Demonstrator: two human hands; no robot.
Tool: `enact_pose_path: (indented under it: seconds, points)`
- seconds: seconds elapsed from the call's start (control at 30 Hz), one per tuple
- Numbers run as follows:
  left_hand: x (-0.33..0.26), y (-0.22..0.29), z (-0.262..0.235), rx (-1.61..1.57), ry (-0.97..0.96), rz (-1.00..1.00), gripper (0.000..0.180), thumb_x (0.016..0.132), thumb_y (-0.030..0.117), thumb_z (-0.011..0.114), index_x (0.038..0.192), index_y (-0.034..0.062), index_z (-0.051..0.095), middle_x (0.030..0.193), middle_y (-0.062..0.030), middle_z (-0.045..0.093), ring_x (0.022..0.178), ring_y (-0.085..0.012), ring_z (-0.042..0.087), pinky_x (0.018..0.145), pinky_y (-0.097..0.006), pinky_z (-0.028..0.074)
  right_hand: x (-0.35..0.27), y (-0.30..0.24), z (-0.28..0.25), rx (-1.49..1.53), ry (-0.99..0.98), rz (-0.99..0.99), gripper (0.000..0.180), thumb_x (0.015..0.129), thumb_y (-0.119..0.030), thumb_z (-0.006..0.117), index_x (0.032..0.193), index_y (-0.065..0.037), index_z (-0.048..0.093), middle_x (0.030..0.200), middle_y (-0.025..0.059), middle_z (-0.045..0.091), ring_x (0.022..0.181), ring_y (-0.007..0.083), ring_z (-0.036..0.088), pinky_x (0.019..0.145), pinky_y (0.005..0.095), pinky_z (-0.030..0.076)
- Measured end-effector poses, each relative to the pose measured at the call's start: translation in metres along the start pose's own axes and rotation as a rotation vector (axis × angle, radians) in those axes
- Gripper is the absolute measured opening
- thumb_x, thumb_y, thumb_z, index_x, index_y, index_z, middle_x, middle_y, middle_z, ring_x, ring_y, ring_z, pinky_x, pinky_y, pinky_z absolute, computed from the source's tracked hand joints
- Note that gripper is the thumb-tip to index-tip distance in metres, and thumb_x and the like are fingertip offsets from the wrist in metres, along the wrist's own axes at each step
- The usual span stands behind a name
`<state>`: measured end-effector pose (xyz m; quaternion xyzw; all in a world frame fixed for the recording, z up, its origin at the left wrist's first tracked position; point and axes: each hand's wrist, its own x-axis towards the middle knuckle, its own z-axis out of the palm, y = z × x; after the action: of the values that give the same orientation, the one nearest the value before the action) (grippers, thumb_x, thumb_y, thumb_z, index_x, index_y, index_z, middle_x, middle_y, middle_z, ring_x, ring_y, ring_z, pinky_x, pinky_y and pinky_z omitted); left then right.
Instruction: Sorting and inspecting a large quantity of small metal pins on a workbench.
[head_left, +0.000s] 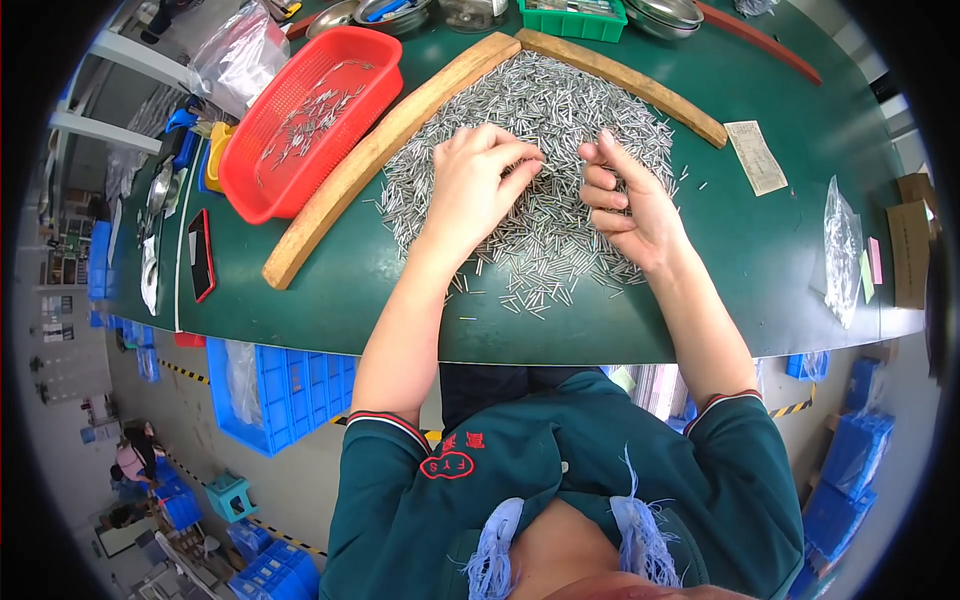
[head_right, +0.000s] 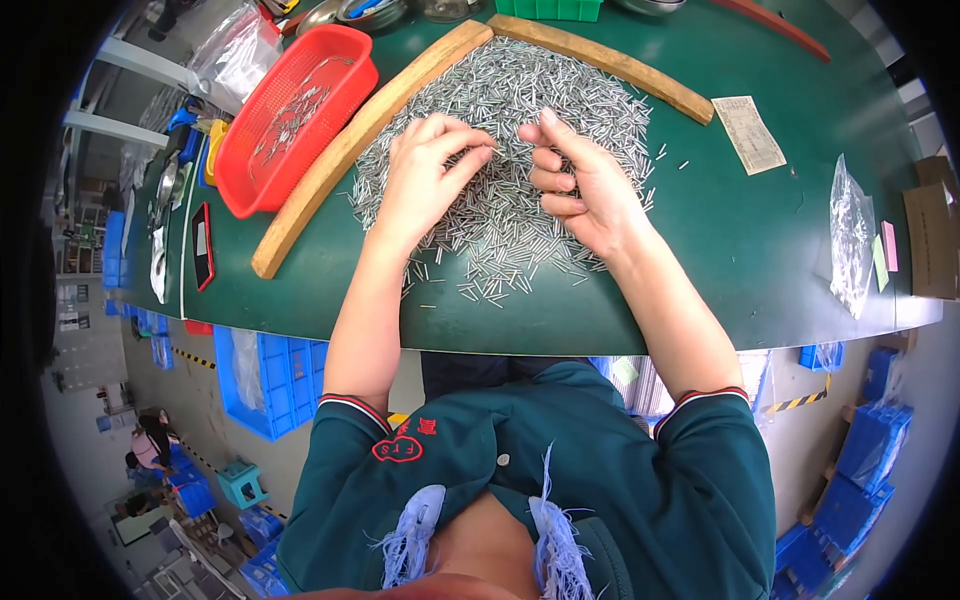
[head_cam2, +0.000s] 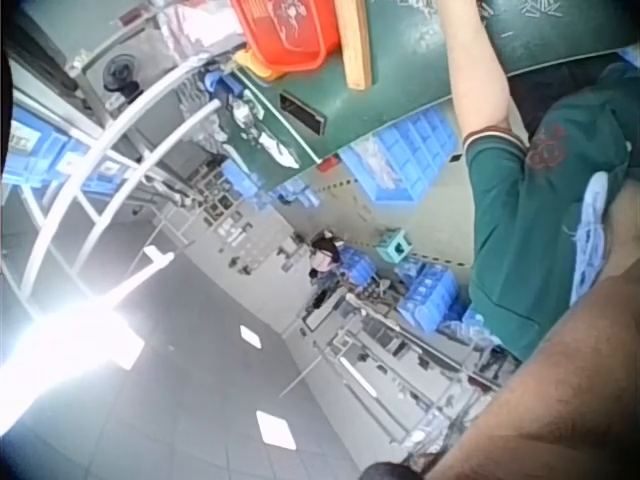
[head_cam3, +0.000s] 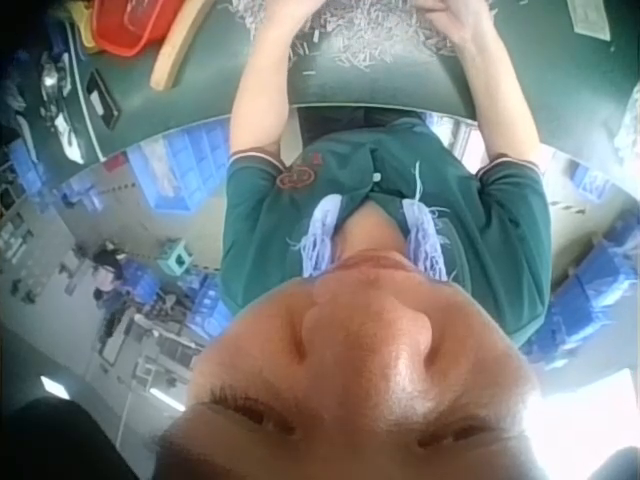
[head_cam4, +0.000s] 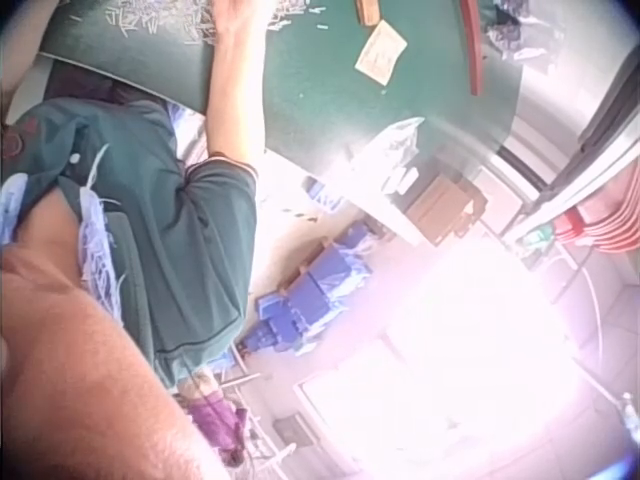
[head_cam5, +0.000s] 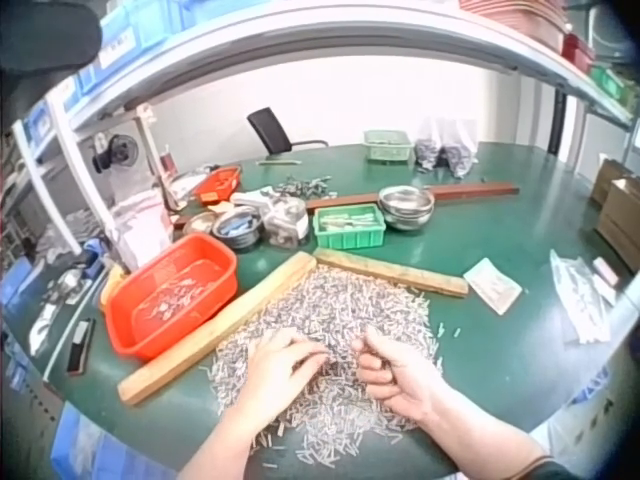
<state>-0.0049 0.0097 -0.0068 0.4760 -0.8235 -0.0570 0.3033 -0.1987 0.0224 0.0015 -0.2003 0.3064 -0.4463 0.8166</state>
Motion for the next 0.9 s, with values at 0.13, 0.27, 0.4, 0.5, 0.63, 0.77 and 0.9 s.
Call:
enact_pose_path:
  seconds: [0.13, 0.27, 0.4, 0.5, 0.63, 0.77, 0.9]
  points:
    - [0.003, -0.001, -0.001, -0.354, 0.097, -0.095, 0.014, 0.079, 0.014, 0.067, 0.091, 0.0083, 0.069, 0.089, -0.0048, 0.058, 0.085, -0.0176, 0.057, 0.074, -0.029, 0.046, 0.0, 0.005, 0.005, -0.119, 0.023, -0.024, 0.033, 0.09, -0.033, 0.057, 0.099, -0.001, 0.056, 0.064, -0.0078, 0.036, 0.05, -0.0011, 0.029, 0.037, 0.0141, 0.018]
    - [0.004, 0.006, -0.001, -0.425, 0.184, -0.063, 0.014, 0.075, 0.02, 0.07, 0.087, 0.0136, 0.07, 0.085, -0.0014, 0.058, 0.088, -0.0203, 0.054, 0.082, -0.034, 0.039, 0.0, 0.009, 0.006, -0.311, 0.059, -0.055, 0.028, 0.088, -0.03, 0.061, 0.094, -0.003, 0.059, 0.059, -0.0102, 0.033, 0.047, -0.0008, 0.025, 0.038, 0.0159, 0.017]
    - [0.004, 0.011, -0.001, -0.219, 0.245, 0.096, 0.014, 0.074, 0.017, 0.07, 0.087, 0.0129, 0.07, 0.085, -0.0018, 0.059, 0.085, -0.02, 0.055, 0.077, -0.034, 0.042, 0.001, 0.012, 0.005, -0.353, 0.061, -0.078, 0.024, 0.088, -0.027, 0.06, 0.095, -0.004, 0.059, 0.06, -0.0102, 0.034, 0.047, -0.0012, 0.026, 0.038, 0.0155, 0.017]
    - [0.003, 0.016, 0.0, -0.372, 0.189, -0.008, 0.012, 0.077, 0.007, 0.068, 0.088, 0.0077, 0.069, 0.086, -0.005, 0.061, 0.084, -0.017, 0.059, 0.074, -0.029, 0.047, 0.002, 0.012, 0.004, -0.203, 0.012, -0.029, 0.021, 0.089, -0.024, 0.059, 0.098, -0.005, 0.058, 0.062, -0.0095, 0.034, 0.049, -0.001, 0.027, 0.037, 0.0146, 0.017]
    - [0.002, 0.017, -0.001, -0.49, 0.227, -0.034, 0.012, 0.078, 0.007, 0.067, 0.09, 0.0059, 0.069, 0.086, -0.0056, 0.062, 0.082, -0.0158, 0.059, 0.073, -0.027, 0.047, 0.001, 0.011, 0.005, 0.059, -0.073, 0.106, 0.018, 0.091, -0.019, 0.056, 0.1, -0.005, 0.057, 0.063, -0.0079, 0.034, 0.052, -0.0007, 0.03, 0.036, 0.0131, 0.019]
    - [0.003, 0.012, -0.003, -0.41, 0.294, 0.006, 0.013, 0.079, 0.009, 0.066, 0.091, 0.0074, 0.069, 0.085, -0.0053, 0.063, 0.081, -0.0176, 0.059, 0.074, -0.029, 0.047, 0.002, 0.01, 0.003, 0.113, -0.105, 0.123, 0.017, 0.091, -0.018, 0.056, 0.101, -0.005, 0.057, 0.063, -0.0073, 0.035, 0.051, -0.0007, 0.03, 0.035, 0.0129, 0.019]
    - [0.004, 0.012, -0.005, -0.561, 0.213, -0.068, 0.016, 0.086, 0.007, 0.058, 0.1, 0.0029, 0.066, 0.093, -0.007, 0.064, 0.087, -0.0141, 0.06, 0.078, -0.026, 0.047, 0.001, 0.009, 0.003, 0.108, -0.16, 0.115, 0.016, 0.091, -0.018, 0.055, 0.101, -0.005, 0.056, 0.063, -0.0074, 0.034, 0.051, -0.0006, 0.03, 0.036, 0.0128, 0.019]
